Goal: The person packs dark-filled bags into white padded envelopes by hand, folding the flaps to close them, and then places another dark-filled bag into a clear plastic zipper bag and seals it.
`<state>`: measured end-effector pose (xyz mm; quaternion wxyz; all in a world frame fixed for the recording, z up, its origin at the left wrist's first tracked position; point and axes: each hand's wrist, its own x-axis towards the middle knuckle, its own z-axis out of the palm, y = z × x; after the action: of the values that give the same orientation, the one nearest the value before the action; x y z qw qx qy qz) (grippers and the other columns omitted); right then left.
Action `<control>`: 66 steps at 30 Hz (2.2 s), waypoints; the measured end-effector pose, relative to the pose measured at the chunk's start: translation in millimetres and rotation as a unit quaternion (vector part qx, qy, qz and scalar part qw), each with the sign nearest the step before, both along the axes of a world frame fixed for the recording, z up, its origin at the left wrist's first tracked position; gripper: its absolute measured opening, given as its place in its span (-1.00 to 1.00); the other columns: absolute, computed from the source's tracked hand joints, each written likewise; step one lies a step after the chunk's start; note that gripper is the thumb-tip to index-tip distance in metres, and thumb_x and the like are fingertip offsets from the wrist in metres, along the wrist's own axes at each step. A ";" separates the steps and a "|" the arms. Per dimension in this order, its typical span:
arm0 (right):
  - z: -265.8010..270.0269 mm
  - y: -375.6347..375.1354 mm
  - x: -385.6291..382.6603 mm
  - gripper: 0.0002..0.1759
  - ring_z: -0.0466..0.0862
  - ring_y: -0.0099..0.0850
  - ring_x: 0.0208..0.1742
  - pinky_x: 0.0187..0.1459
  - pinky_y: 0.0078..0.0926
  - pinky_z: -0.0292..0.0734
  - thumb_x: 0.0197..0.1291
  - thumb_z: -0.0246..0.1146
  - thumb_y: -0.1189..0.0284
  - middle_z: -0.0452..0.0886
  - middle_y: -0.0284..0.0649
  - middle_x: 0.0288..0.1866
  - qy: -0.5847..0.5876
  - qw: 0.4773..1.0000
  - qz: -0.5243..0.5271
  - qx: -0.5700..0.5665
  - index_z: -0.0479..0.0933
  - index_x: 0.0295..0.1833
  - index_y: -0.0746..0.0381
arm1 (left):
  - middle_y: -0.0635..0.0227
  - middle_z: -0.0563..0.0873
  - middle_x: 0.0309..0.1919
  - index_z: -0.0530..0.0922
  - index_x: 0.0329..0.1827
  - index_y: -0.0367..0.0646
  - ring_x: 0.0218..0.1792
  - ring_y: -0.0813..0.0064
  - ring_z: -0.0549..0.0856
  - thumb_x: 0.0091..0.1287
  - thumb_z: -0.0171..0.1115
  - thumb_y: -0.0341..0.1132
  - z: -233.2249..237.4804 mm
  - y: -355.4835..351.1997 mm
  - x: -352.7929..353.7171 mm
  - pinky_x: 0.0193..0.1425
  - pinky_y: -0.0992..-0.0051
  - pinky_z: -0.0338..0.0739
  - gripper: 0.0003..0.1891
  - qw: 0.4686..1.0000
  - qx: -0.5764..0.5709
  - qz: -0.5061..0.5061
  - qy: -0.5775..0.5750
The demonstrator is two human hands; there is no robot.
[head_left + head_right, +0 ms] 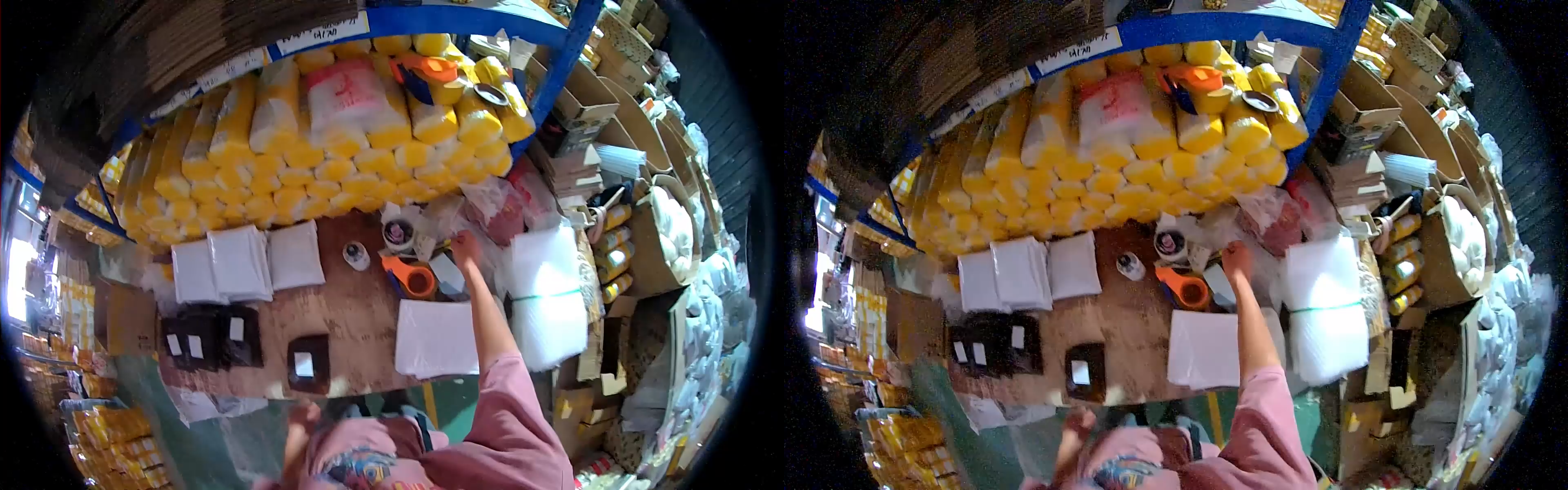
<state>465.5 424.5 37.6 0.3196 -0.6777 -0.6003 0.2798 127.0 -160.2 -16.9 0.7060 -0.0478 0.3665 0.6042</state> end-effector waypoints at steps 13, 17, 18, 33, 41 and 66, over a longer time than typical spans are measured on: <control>30.8 82.3 -22.3 -0.71 0.56 -0.39 -0.56 -0.48 -0.38 0.42 0.17 0.27 0.33 0.57 -0.19 -0.60 0.109 0.990 0.078 0.050 0.55 -0.47 0.33 | 0.36 0.61 -0.51 0.58 -0.44 -0.19 -0.44 0.45 0.59 0.28 0.17 -0.17 120.0 24.2 43.5 -0.37 0.39 0.46 -0.74 0.873 -0.382 -0.048 0.298; 197.8 26.6 15.8 -0.73 0.51 -0.53 -0.60 -0.51 -0.46 0.38 0.31 0.15 0.41 0.51 -0.25 -0.65 0.209 0.958 -0.042 0.192 0.52 -0.39 0.36 | 0.41 0.61 -0.55 0.59 -0.48 -0.16 -0.47 0.50 0.58 0.27 0.15 -0.12 122.0 21.6 37.1 -0.40 0.42 0.45 -0.70 0.868 -0.369 -0.088 0.320; 200.7 19.1 36.0 -0.69 0.50 -0.55 -0.60 -0.51 -0.48 0.37 0.34 0.14 0.38 0.50 -0.24 -0.65 0.156 0.968 -0.024 0.196 0.51 -0.41 0.37 | 0.43 0.60 -0.56 0.59 -0.48 -0.15 -0.47 0.51 0.58 0.27 0.15 -0.10 118.7 23.1 35.8 -0.41 0.42 0.45 -0.69 0.867 -0.359 -0.102 0.329; 172.2 -328.9 90.9 -0.68 0.69 0.01 -0.30 -0.27 -0.21 0.57 0.15 0.21 0.44 0.64 0.10 -0.35 -0.035 0.998 0.054 -0.028 0.57 0.02 0.33 | 0.33 0.69 -0.14 0.55 0.12 -0.16 -0.15 0.54 0.67 0.31 0.30 -0.36 175.2 270.6 163.0 -0.06 0.50 0.59 -0.67 0.798 0.157 -0.370 0.449; 229.9 -395.9 47.1 -0.86 0.66 -0.02 -0.31 -0.24 -0.11 0.55 0.05 0.35 0.35 0.63 -0.03 -0.38 -0.198 0.974 0.044 -0.105 0.71 -0.33 0.18 | 0.33 0.61 -0.27 0.56 -0.11 -0.24 -0.25 0.48 0.66 0.23 0.37 -0.31 236.9 268.0 213.3 -0.23 0.51 0.60 -0.74 0.619 0.375 -0.402 0.561; 216.1 -360.8 -1.5 -0.84 0.51 -0.69 -0.52 -0.49 -0.75 0.34 0.15 0.41 0.47 0.63 -0.34 -0.50 0.398 0.877 0.057 -0.265 0.62 -0.37 0.34 | 0.26 0.69 -0.05 0.39 0.34 -0.32 -0.06 0.59 0.68 0.33 0.13 -0.58 294.3 194.9 179.3 0.00 0.59 0.56 -0.53 0.846 0.191 -0.316 0.386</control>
<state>464.1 63.7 253.8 0.3234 -0.5333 -0.3636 0.6920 306.3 34.7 277.5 0.6555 0.4430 0.4819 0.3766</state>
